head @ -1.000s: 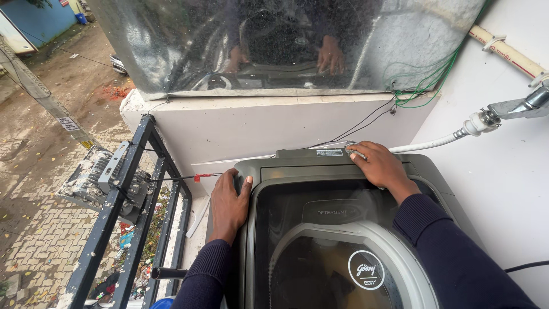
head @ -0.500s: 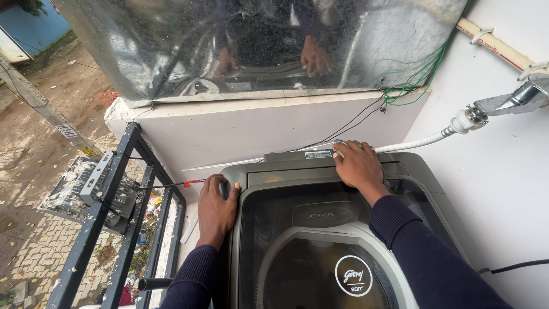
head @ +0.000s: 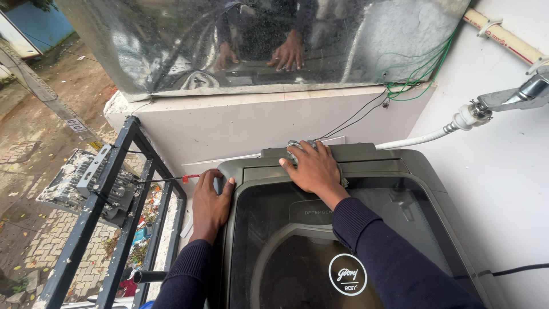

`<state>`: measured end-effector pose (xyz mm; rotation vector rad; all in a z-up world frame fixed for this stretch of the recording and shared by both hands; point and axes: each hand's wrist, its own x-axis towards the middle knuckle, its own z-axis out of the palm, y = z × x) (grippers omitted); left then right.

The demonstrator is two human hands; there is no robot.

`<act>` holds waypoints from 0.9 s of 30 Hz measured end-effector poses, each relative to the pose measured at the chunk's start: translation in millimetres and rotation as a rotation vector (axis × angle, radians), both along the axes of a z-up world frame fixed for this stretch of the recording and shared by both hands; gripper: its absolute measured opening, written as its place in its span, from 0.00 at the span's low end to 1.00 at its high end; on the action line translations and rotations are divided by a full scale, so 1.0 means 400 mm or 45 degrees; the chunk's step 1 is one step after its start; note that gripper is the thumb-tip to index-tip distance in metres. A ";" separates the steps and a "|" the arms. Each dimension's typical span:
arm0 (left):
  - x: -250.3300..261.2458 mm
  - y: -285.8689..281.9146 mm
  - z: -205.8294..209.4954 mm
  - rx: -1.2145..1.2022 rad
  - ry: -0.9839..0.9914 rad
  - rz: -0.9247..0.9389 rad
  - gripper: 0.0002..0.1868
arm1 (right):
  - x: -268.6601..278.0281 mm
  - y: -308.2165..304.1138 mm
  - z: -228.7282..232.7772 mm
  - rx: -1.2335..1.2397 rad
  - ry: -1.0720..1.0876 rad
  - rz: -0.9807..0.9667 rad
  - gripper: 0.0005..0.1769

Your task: The person wipes the top lid, control panel, and front surface of a top-loading washing machine using a gray cloth. The cleaning is performed systematically across the exterior surfaces of the appliance.

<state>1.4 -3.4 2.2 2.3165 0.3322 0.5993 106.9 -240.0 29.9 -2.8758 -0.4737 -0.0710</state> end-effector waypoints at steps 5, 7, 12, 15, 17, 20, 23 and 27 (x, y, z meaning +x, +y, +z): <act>-0.003 -0.007 0.008 0.014 -0.026 -0.002 0.22 | -0.038 0.093 0.014 0.087 -0.004 0.108 0.34; -0.007 -0.011 0.010 0.011 0.016 0.026 0.21 | -0.052 0.136 0.017 0.118 0.008 0.171 0.33; -0.005 -0.014 0.016 0.110 0.006 0.025 0.20 | -0.101 0.228 0.010 0.164 -0.069 0.407 0.30; -0.010 -0.015 0.020 0.090 -0.010 0.019 0.19 | -0.108 0.229 0.006 0.201 -0.046 0.466 0.27; -0.013 -0.015 0.022 0.066 0.049 0.045 0.20 | -0.097 0.199 0.009 0.247 0.008 0.429 0.26; -0.011 -0.010 0.021 0.080 0.094 0.042 0.20 | -0.074 0.136 0.020 0.223 0.015 0.314 0.26; -0.006 -0.003 0.009 0.093 0.092 0.037 0.21 | -0.043 0.043 0.027 0.193 -0.019 0.210 0.25; -0.001 0.002 0.002 0.085 0.090 0.031 0.21 | -0.002 -0.096 0.039 0.074 0.076 -0.005 0.25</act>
